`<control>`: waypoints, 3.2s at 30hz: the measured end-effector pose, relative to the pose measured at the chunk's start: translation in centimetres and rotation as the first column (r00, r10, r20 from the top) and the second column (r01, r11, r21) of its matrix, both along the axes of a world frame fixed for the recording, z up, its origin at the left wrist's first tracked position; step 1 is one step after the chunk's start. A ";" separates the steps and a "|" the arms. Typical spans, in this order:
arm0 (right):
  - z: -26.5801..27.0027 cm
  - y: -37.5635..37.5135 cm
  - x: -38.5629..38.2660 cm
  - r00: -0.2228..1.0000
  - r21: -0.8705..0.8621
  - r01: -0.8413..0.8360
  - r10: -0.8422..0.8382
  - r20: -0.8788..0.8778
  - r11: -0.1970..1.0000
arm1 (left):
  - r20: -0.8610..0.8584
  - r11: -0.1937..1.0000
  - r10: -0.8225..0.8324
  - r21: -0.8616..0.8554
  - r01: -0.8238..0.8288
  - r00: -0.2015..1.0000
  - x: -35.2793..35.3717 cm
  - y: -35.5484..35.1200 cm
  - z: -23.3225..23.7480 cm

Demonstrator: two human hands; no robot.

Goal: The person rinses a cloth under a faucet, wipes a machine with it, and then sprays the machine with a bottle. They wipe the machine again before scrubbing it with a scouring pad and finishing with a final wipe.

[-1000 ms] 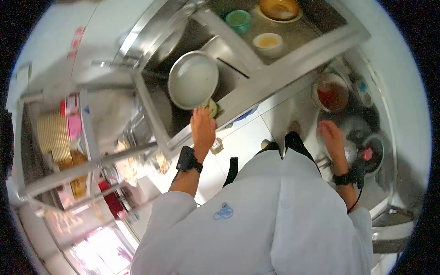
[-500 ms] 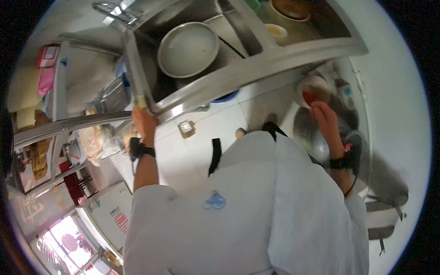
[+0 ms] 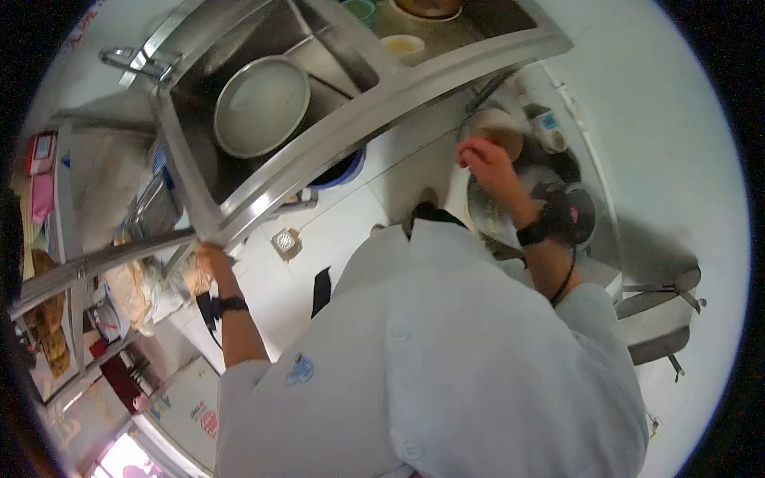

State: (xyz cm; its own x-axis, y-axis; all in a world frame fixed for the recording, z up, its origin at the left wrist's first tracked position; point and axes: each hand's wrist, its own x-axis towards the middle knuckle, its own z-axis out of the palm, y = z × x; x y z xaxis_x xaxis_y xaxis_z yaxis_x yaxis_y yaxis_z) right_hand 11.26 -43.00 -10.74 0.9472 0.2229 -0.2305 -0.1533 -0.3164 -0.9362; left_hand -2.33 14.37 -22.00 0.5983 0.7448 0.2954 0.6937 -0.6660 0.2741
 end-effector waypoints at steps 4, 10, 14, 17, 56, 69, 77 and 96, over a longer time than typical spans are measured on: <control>0.9 0.2 1.5 1.000 0.072 0.005 -0.005 -0.008 0.997 | 0.402 0.917 0.248 -0.391 -0.079 0.882 0.2 -4.7 0.7; 5.4 -2.0 12.1 0.989 0.089 0.075 -0.085 0.123 0.993 | 0.681 0.713 0.393 -0.650 0.263 0.619 -0.5 -2.4 -4.3; 8.5 -2.9 24.4 0.962 0.070 0.075 -0.091 0.257 0.995 | 0.586 0.660 0.626 -0.750 0.051 0.513 0.8 -5.9 -2.6; 8.9 -3.6 35.2 0.908 -0.073 0.110 -0.070 0.414 0.991 | 0.583 0.624 0.712 -0.781 0.027 0.392 2.0 -8.6 -5.6; 13.1 -8.4 13.3 0.755 0.482 0.370 -0.560 0.342 0.794 | 0.567 -0.038 0.476 -0.750 0.660 0.672 16.5 -26.5 17.4; 16.7 -5.5 -44.5 -0.226 0.163 0.971 -0.887 0.403 -0.174 | 0.579 -0.676 -0.487 -0.724 0.138 0.654 3.4 -44.4 20.7; 13.8 -4.9 -72.1 -0.556 0.370 0.821 -0.755 0.348 -0.434 | 0.733 -0.767 -0.640 -0.589 -0.255 0.229 -21.8 -59.0 18.3; 11.1 -25.0 -103.5 -0.534 0.198 0.845 -0.797 0.282 -0.497 | 0.656 -0.661 -0.748 -0.726 -0.187 0.098 -57.4 -84.6 13.9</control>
State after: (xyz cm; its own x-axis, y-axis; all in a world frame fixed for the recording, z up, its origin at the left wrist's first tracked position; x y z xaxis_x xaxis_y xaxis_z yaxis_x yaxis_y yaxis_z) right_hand -92.26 -67.96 0.32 -0.3135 -0.9449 0.0945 -0.1689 -0.0425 -0.9847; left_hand -59.72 -70.25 -8.12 0.2081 -0.9555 -0.2090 0.4607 -0.0928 0.8827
